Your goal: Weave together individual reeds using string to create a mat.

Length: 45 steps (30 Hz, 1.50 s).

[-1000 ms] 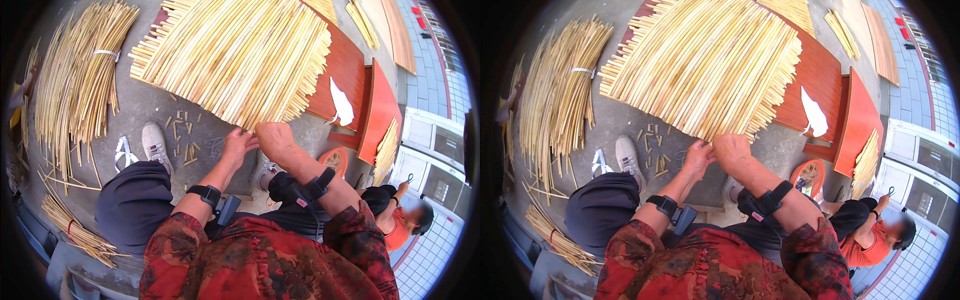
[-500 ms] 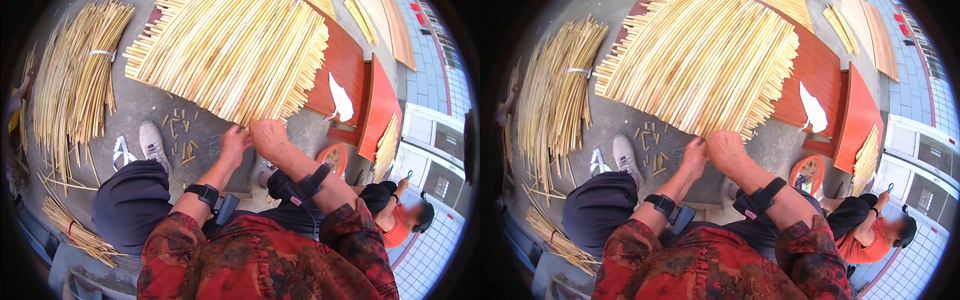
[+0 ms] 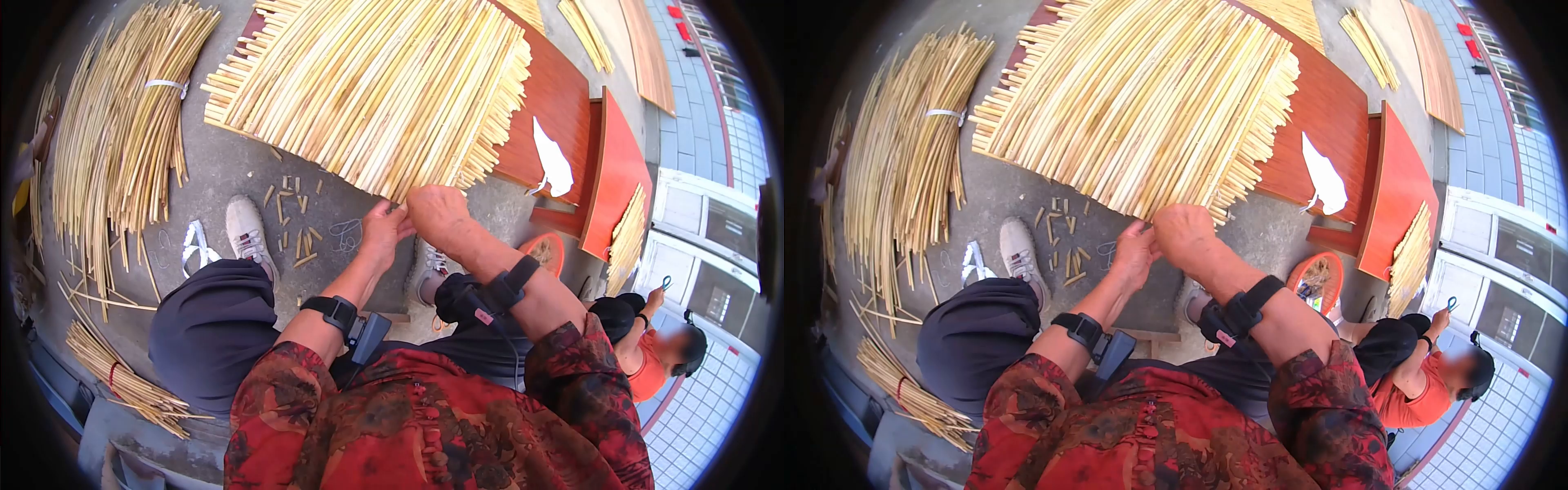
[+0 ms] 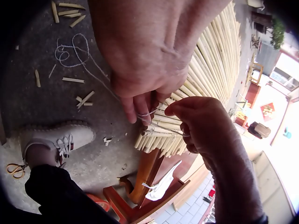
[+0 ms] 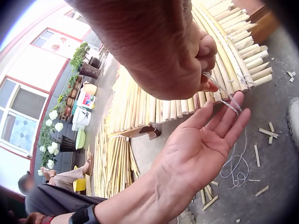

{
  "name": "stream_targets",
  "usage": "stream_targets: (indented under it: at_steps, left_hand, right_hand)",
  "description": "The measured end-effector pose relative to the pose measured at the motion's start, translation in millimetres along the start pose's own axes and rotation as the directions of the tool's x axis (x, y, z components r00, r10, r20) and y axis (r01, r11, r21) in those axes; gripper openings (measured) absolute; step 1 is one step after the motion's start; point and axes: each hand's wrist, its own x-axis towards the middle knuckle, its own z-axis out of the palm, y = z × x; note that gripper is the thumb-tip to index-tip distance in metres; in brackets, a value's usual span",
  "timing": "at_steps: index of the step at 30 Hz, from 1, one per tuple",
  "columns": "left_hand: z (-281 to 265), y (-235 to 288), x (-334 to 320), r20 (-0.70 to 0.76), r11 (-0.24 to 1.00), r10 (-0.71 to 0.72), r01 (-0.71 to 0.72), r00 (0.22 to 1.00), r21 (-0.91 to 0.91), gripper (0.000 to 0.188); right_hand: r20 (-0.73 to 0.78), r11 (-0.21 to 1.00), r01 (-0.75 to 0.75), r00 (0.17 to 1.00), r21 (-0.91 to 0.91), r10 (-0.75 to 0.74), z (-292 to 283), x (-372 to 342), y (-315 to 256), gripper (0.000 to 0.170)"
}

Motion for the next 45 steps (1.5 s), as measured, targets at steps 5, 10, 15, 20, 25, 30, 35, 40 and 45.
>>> stream_targets:
  at_steps: [5,10,15,20,25,30,35,40,45]
  left_hand:
    - [0.5,2.4,0.2,-0.015,0.999,0.019,-0.018,1.0,0.028,0.019]
    - [-2.5,5.7,0.9,0.04,0.996,0.026,-0.029,0.999,0.081,0.021]
    - [-3.0,5.8,2.3,0.017,0.996,0.055,-0.056,0.998,0.075,0.017]
    - [-1.5,3.4,1.4,0.013,0.998,0.04,-0.041,0.999,0.047,0.015]
    - [5.8,8.2,-4.1,-0.038,0.997,0.042,-0.039,0.998,0.069,0.014]
    - [4.3,2.4,-0.4,-0.052,0.998,0.03,-0.028,0.998,0.052,0.014]
    - [6.9,4.4,-4.7,-0.062,0.998,0.044,-0.042,0.997,0.044,0.014]
    - [8.9,7.0,-8.4,-0.057,0.998,0.053,-0.05,0.997,0.045,0.015]
    - [10.2,8.7,-10.0,-0.062,0.996,0.057,-0.052,0.996,0.072,0.016]
  right_hand:
    - [-0.007,1.0,0.019,1.0,-0.009,-0.019,6.1,1.8,4.9,0.011]
    - [-0.031,0.997,0.047,0.998,-0.054,-0.049,-2.3,-4.1,3.2,0.01]
    - [-0.085,0.999,0.004,0.996,-0.042,-0.008,2.1,-9.9,-0.9,0.008]
    - [-0.023,0.995,-0.007,1.0,-0.102,0.004,0.6,-7.3,-5.4,0.007]
    - [-0.042,0.994,-0.026,0.999,-0.107,0.022,1.2,-8.2,-3.7,0.008]
    - [-0.057,0.997,0.016,0.998,-0.081,-0.021,4.7,-7.0,1.8,0.008]
    - [-0.028,0.998,0.018,0.999,-0.058,-0.019,5.9,-5.9,1.8,0.009]
    - [-0.015,0.999,0.012,1.0,-0.039,-0.013,1.2,-7.4,-0.2,0.009]
    - [-0.013,1.0,0.003,1.0,-0.026,-0.004,1.4,-6.1,1.0,0.009]
